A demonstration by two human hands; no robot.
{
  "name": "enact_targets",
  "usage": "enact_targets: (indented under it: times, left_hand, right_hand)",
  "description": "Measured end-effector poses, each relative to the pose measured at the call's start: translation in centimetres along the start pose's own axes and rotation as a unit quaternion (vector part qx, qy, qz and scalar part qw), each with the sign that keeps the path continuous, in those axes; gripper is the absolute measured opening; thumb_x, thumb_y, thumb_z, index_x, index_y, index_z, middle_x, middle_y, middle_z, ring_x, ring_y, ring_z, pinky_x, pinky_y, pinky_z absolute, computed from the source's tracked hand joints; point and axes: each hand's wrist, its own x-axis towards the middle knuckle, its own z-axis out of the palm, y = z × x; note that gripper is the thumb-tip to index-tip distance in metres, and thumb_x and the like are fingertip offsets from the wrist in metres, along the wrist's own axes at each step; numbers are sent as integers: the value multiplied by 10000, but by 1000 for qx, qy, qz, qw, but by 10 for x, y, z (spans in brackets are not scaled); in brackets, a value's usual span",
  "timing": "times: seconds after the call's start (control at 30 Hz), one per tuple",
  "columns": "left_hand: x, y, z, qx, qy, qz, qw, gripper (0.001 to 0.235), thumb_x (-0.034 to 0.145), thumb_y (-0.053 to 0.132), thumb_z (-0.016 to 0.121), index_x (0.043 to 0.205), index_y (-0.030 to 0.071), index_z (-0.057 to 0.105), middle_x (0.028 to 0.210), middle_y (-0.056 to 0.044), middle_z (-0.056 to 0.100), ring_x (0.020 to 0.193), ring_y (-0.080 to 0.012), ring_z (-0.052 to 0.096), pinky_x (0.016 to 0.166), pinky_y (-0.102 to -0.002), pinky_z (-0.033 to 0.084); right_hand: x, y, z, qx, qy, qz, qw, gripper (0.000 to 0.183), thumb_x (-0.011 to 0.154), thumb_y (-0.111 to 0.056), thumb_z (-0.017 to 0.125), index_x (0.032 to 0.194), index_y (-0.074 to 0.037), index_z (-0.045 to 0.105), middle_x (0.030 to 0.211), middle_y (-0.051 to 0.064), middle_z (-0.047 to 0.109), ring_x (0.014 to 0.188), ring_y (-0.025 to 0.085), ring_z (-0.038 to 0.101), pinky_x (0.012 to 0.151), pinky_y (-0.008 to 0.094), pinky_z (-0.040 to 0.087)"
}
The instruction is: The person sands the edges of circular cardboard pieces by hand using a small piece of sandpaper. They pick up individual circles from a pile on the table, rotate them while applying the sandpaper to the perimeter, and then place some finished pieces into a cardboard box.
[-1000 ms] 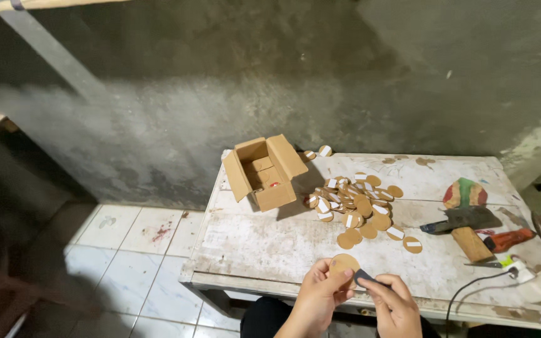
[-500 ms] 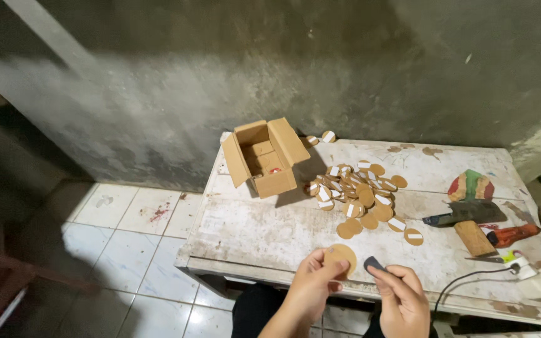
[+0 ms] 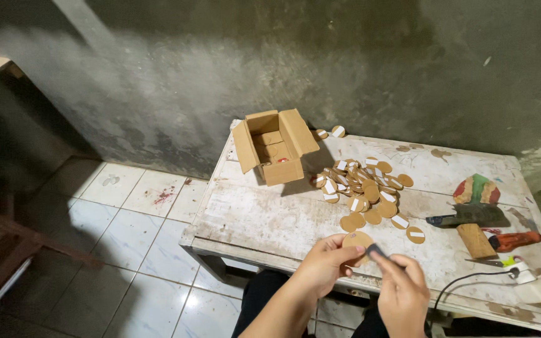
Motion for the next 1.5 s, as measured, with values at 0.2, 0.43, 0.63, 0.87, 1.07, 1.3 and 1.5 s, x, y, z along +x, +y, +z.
enact_targets:
  times: [0.2, 0.43, 0.63, 0.87, 1.07, 1.3, 1.5]
  left_hand:
    - [-2, -7, -8, -19, 41, -8, 999, 54, 762, 127, 638, 723, 137, 603, 604, 66, 527, 512, -2, 433, 435, -142, 292]
    - [-21, 10, 4, -13, 35, -40, 998, 48, 767, 162, 607, 732, 148, 576, 618, 53, 509, 648, -50, 535, 747, -237, 501]
    - [-20, 1, -1, -20, 6, -49, 999, 56, 786, 172, 642, 815, 126, 628, 713, 27, 621, 600, -35, 566, 676, -209, 506]
    - [-8, -6, -4, -49, 17, -65, 997, 60, 790, 123, 623, 834, 84, 614, 673, -25, 600, 570, -70, 550, 533, -167, 432]
    - [-3, 0, 1, -22, 93, -25, 995, 191, 732, 130, 665, 881, 100, 549, 730, -16, 587, 606, -102, 549, 574, -220, 448]
    - [-9, -9, 4, -66, 74, 24, 995, 224, 799, 95, 645, 959, 141, 495, 803, -47, 604, 578, -105, 553, 440, -179, 297]
    - [-14, -20, 9, -33, 46, -21, 998, 266, 789, 135, 666, 1034, 120, 563, 809, -21, 581, 540, -75, 555, 410, -164, 406]
  right_hand:
    - [-2, 4, -6, 58, -34, 109, 992, 276, 836, 12, 489, 1019, -93, 666, 949, 48, 564, 771, 140, 560, 632, 216, 439]
    - [-20, -11, 2, 21, -31, 66, 997, 242, 838, -76, 536, 951, -217, 698, 925, -15, 559, 771, 109, 561, 658, 225, 411]
    - [-18, -14, 7, 60, 43, 28, 997, 214, 820, -10, 565, 859, -176, 694, 857, 11, 563, 684, 116, 529, 609, 223, 386]
    - [-3, 16, 10, 53, 3, 114, 992, 192, 840, -75, 544, 963, -122, 683, 885, 29, 562, 684, 139, 508, 586, 243, 377]
    - [-10, 23, 4, 48, 25, 143, 988, 169, 838, -164, 551, 919, -133, 696, 890, 34, 585, 762, 138, 528, 637, 228, 379]
    - [-16, 1, 8, 59, 33, 92, 993, 192, 812, -50, 559, 894, -143, 706, 863, 24, 569, 676, 138, 540, 588, 258, 394]
    - [-3, 8, 4, 14, 40, 90, 995, 197, 785, 24, 575, 894, -91, 691, 864, 37, 590, 770, 158, 568, 675, 249, 434]
